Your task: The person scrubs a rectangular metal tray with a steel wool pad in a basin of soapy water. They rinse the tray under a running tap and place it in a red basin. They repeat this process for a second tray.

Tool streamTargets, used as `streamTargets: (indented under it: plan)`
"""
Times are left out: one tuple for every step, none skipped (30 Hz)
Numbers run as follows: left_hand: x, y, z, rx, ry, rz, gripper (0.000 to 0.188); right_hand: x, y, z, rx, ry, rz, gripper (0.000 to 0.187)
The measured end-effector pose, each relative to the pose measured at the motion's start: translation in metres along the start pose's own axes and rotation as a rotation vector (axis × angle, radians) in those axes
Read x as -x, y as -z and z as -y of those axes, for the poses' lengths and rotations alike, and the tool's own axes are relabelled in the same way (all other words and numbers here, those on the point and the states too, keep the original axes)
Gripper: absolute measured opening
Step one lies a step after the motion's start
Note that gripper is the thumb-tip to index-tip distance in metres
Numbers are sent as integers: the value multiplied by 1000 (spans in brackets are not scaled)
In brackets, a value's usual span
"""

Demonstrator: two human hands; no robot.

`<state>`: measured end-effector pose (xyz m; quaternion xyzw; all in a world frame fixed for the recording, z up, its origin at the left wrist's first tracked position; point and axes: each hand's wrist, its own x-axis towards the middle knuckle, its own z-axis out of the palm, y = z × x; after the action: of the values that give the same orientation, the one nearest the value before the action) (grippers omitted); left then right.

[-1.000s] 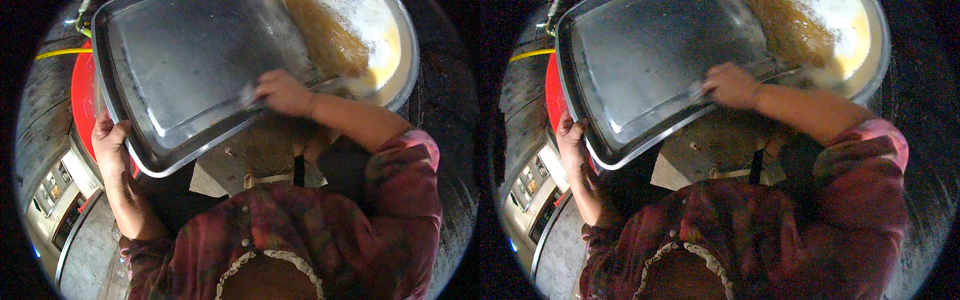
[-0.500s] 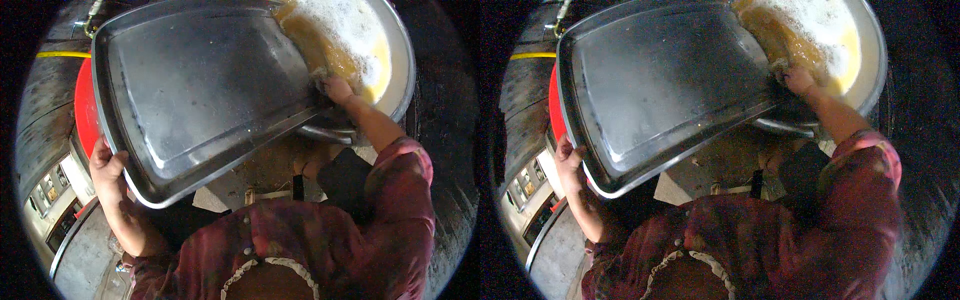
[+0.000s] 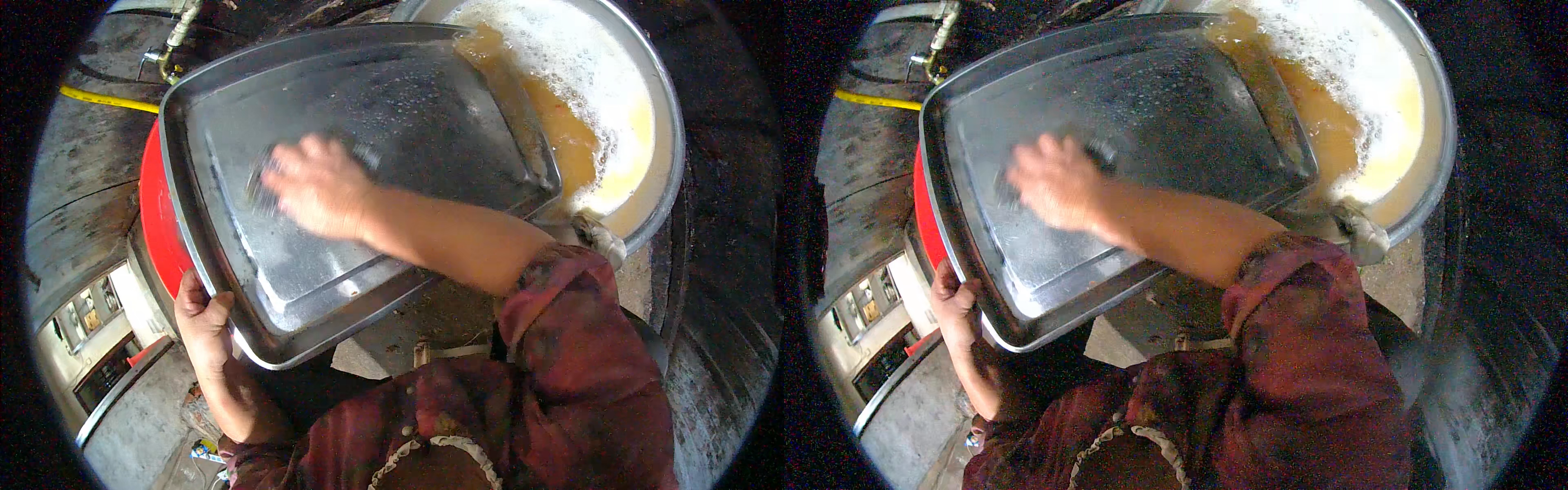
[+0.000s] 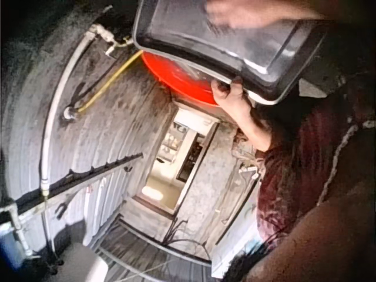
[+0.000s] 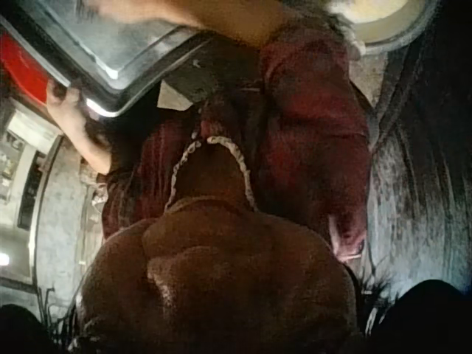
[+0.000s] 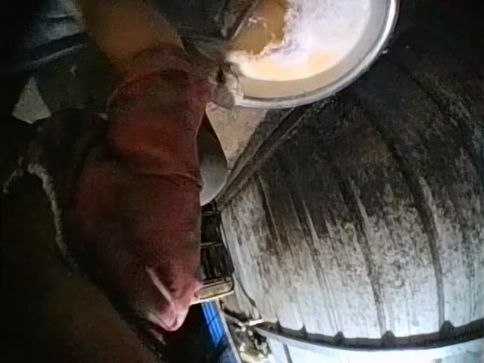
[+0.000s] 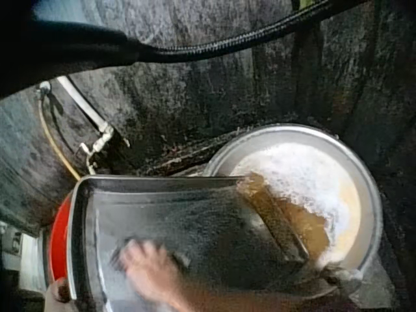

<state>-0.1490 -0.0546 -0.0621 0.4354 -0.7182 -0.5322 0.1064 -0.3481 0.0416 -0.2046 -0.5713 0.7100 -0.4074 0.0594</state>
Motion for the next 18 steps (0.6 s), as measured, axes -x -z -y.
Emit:
streamTargets:
  plan:
    - [2, 4, 0, -13, 6, -13, 38, -9, 2, -22, 77, -120, 21, 28]
    - [2, 7, 0, -21, 11, -20, 36, -16, 10, -58, 161, -243, 43, 24]
    - [1, 6, -3, -30, 10, -21, 35, -9, 10, -105, 329, -331, -49, 20]
    - [-3, 13, -1, 14, 14, 44, 34, 10, 8, -161, 334, -434, -110, 21]
    - [-4, 13, -1, 11, 23, 33, 35, 27, 27, -203, 281, -709, 108, 26]
    - [0, 13, 0, 3, 41, 8, 35, 53, 34, -225, 371, -873, 148, 34]
    - [2, 10, -2, 1, 53, -5, 36, 85, 42, -261, 533, -893, 242, 38]
    - [6, 3, -5, 27, 93, -21, 37, 92, 43, -266, 543, -937, 307, 40]
    - [9, 6, -1, -45, 87, -15, 38, 101, 49, -272, 560, -982, 370, 42]
    - [10, -4, -6, -6, 112, -12, 37, 112, 59, -278, 582, -1036, 433, 45]
    - [9, -14, -14, 29, 130, -5, 36, 112, 53, -280, 610, -1147, 327, 46]
    - [9, -13, -11, 14, 132, 11, 36, 108, 52, -285, 496, -1183, 305, 46]
    - [11, -11, -10, 52, 133, 35, 35, 91, 48, -268, 370, -1211, 297, 47]
    - [6, -12, -12, 12, 131, 50, 35, 86, 33, -274, 354, -1023, 163, 43]
    - [9, -11, -12, -28, 151, 37, 35, 54, 25, -237, 398, -1021, 193, 40]
    - [14, -12, -13, -2, 136, 26, 36, 18, 15, -193, 439, -1012, 224, 37]
    - [14, -12, -18, -31, 140, 56, 38, 6, -4, -192, 454, -843, 110, 35]
    - [17, -12, -13, -17, 147, 24, 40, -17, -2, -145, 394, -770, 79, 34]
